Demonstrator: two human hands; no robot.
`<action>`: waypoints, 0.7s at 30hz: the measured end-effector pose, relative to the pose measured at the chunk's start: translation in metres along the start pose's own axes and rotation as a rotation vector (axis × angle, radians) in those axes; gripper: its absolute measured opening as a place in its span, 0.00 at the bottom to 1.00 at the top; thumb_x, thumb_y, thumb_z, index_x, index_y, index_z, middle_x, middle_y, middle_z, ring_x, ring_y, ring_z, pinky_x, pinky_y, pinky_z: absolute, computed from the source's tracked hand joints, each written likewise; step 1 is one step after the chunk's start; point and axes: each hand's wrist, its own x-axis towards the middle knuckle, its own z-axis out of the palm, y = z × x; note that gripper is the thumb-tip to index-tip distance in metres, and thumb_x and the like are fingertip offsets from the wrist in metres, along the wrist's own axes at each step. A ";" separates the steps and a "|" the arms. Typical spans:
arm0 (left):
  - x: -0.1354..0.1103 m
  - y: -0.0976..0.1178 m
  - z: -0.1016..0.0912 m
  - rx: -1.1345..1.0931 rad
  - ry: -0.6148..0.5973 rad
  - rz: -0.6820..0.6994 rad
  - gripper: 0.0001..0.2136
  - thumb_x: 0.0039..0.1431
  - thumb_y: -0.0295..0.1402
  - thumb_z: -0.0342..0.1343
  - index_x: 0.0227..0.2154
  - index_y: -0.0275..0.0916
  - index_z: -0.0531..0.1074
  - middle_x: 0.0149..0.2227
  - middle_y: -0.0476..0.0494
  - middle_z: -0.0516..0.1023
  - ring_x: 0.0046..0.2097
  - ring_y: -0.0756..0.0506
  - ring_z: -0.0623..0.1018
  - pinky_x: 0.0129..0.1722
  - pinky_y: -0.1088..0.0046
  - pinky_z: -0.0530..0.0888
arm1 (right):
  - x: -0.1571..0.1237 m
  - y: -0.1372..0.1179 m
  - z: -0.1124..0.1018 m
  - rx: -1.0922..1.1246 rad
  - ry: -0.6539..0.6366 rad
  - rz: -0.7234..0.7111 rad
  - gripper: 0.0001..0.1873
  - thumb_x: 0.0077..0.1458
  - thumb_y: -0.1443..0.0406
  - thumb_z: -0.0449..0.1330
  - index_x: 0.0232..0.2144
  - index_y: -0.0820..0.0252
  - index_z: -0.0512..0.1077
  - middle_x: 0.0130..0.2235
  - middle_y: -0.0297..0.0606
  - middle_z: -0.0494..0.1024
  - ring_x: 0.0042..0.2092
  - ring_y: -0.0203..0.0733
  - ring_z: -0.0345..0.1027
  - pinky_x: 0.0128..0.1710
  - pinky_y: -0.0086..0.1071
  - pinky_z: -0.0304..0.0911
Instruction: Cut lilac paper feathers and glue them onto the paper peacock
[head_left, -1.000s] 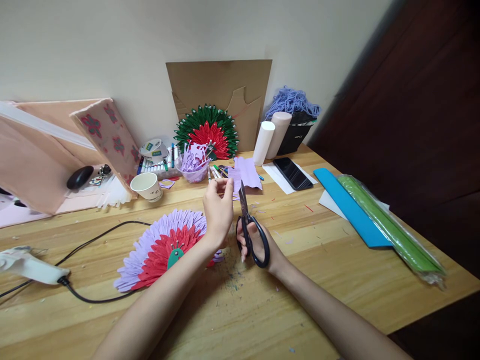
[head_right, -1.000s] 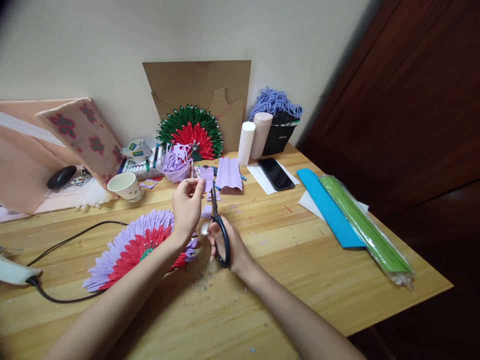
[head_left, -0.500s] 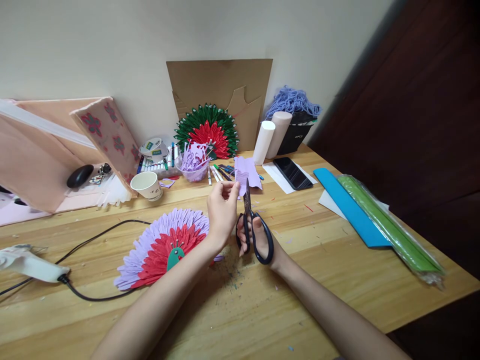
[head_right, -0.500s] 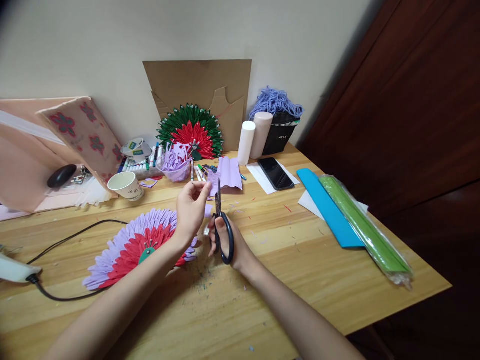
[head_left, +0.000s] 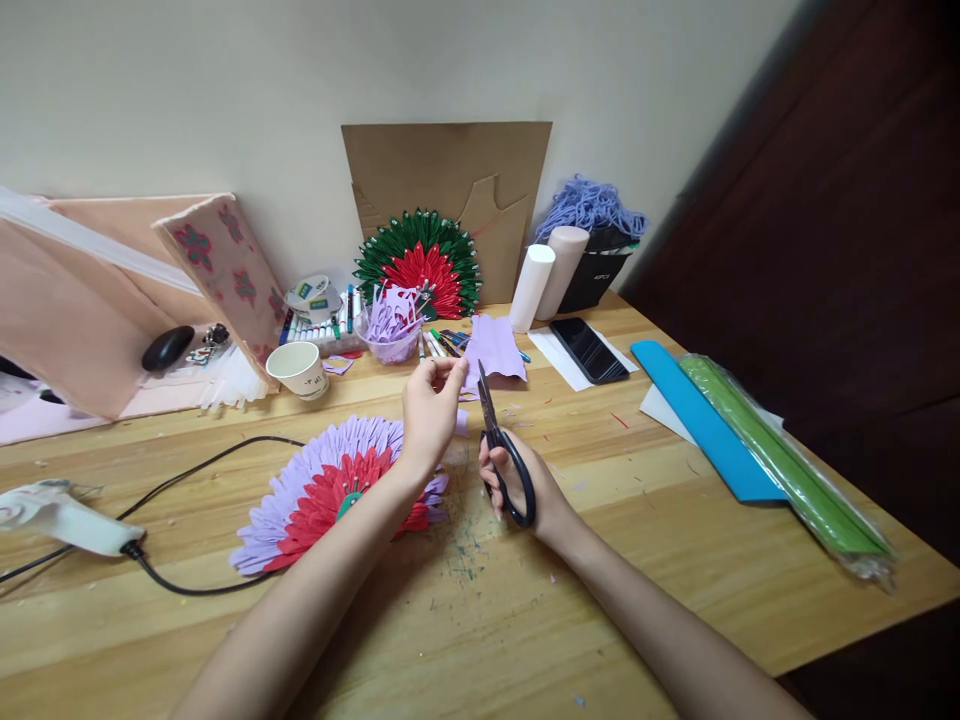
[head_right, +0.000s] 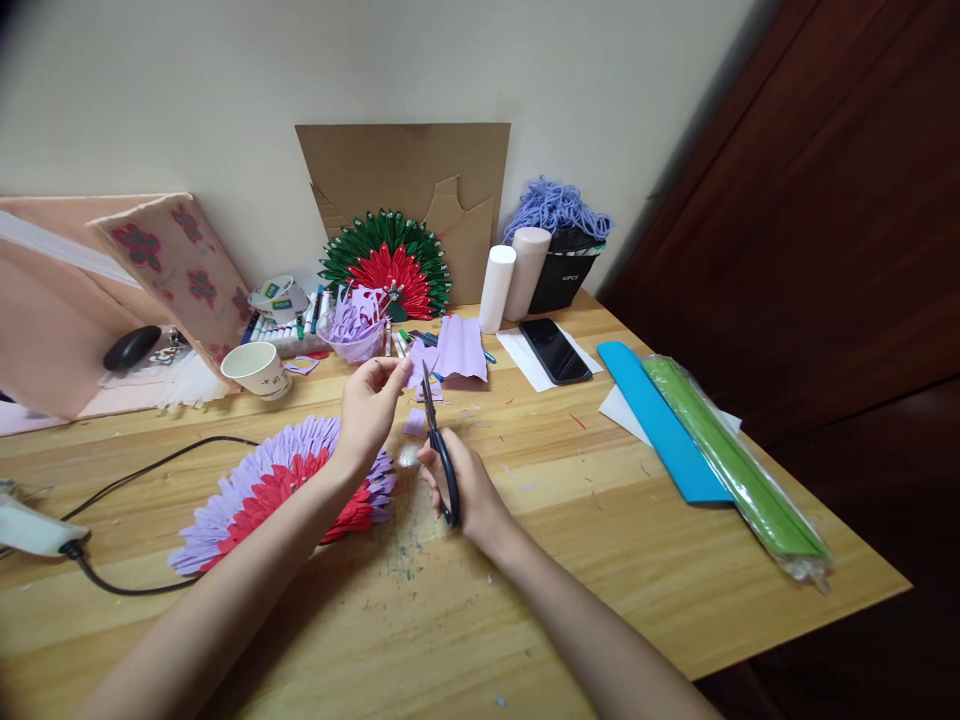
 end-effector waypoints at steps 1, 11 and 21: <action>0.000 0.000 0.000 -0.005 0.006 -0.009 0.09 0.53 0.36 0.55 0.29 0.33 0.71 0.29 0.45 0.75 0.32 0.50 0.73 0.32 0.76 0.68 | 0.000 0.001 -0.001 -0.023 -0.003 -0.010 0.19 0.45 0.49 0.56 0.27 0.58 0.61 0.18 0.23 0.63 0.13 0.26 0.55 0.09 0.20 0.54; 0.000 0.005 -0.002 -0.155 -0.124 -0.287 0.14 0.44 0.40 0.62 0.28 0.32 0.73 0.27 0.46 0.75 0.31 0.51 0.73 0.33 0.76 0.70 | 0.001 -0.002 0.001 -0.034 0.024 -0.045 0.22 0.43 0.46 0.57 0.26 0.58 0.60 0.16 0.23 0.61 0.12 0.27 0.55 0.09 0.20 0.54; 0.006 0.007 -0.009 -0.125 -0.049 -0.134 0.11 0.47 0.38 0.60 0.25 0.32 0.73 0.24 0.47 0.74 0.28 0.52 0.72 0.32 0.77 0.69 | -0.007 -0.006 0.003 -0.157 -0.036 -0.090 0.23 0.44 0.44 0.56 0.27 0.57 0.60 0.18 0.23 0.60 0.14 0.26 0.53 0.10 0.20 0.53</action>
